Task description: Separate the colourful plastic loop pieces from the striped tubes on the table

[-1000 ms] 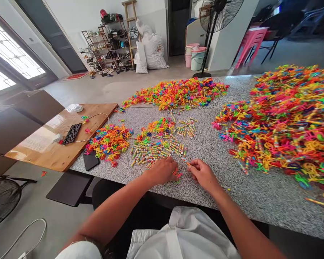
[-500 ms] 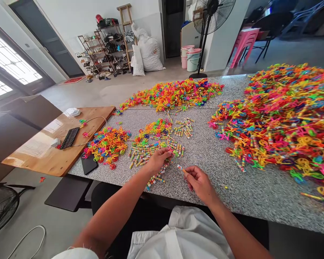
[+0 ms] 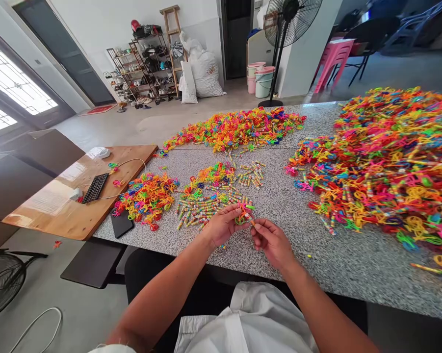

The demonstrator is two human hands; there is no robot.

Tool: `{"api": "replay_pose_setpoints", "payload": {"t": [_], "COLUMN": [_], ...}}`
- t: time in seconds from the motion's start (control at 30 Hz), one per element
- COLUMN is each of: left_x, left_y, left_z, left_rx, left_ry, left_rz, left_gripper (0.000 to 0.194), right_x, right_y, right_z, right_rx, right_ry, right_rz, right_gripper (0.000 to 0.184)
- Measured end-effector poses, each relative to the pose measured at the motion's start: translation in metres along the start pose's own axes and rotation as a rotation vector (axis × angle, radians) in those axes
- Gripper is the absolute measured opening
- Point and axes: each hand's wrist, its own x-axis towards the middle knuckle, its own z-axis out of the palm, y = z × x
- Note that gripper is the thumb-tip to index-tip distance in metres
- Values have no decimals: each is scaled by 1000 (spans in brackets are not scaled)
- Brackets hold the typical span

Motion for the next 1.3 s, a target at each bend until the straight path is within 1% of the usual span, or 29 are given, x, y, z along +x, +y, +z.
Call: {"api": "replay_pose_setpoints", "payload": {"t": [0.23,0.33,0.43,0.5,0.6,0.7,0.8,0.87,0.93,0.97,1.0,1.07,1.1,1.17,1.2,1.23,1.27,1.3], "left_x": [0,0,-1,-1,-2,-4,-5,-5,-4,-4,-3,-2,-3,-8,-12,-18,-24,-31], "left_y": [-2,-1,-1,-3,-5,-7,-11,-16,-20,-21,-19,-9,-1,20,31,40,47,51], "left_z": [-3,-6,-8,-7,-3,6,15,19,20,19,17,9,1,-17,-27,-37,-46,-54], "left_rx": [10,35,59,81,140,240,355,453,588,659,708,718,704,737,825,949,1085,1222], "left_ry": [-58,-50,-13,24,74,94,123,161,194,192,175,133,140,223,276,303,304,287], "left_rz": [-32,-70,-121,-123,-93,3,121,188,244,260,262,241,247,301,337,347,343,326], "left_gripper": [28,29,28,27,30,34,33,30,27,26,25,26,27,31,30,27,23,20], "right_x": [3,4,2,-1,-6,-8,-9,-10,-11,-11,-10,-5,-1,7,12,15,18,20], "right_y": [-8,-11,-12,-10,-5,1,5,9,10,9,5,-9,-20,-43,-52,-58,-60,-58], "right_z": [-6,-9,-9,-7,-5,-6,-7,-6,-5,-6,-8,-16,-23,-38,-45,-50,-52,-52], "right_rx": [141,141,101,40,-86,-170,-245,-276,-271,-260,-245,-206,-174,-98,-62,-69,-119,-219], "right_ry": [18,-5,-22,-9,7,27,63,83,91,94,102,159,215,361,428,474,489,465], "right_rz": [165,224,268,228,97,-16,-108,-138,-121,-101,-80,-65,-89,-199,-274,-323,-343,-324], "right_gripper": [34,33,34,35,35,35,32,30,30,31,31,32,33,35,37,39,40,39]}}
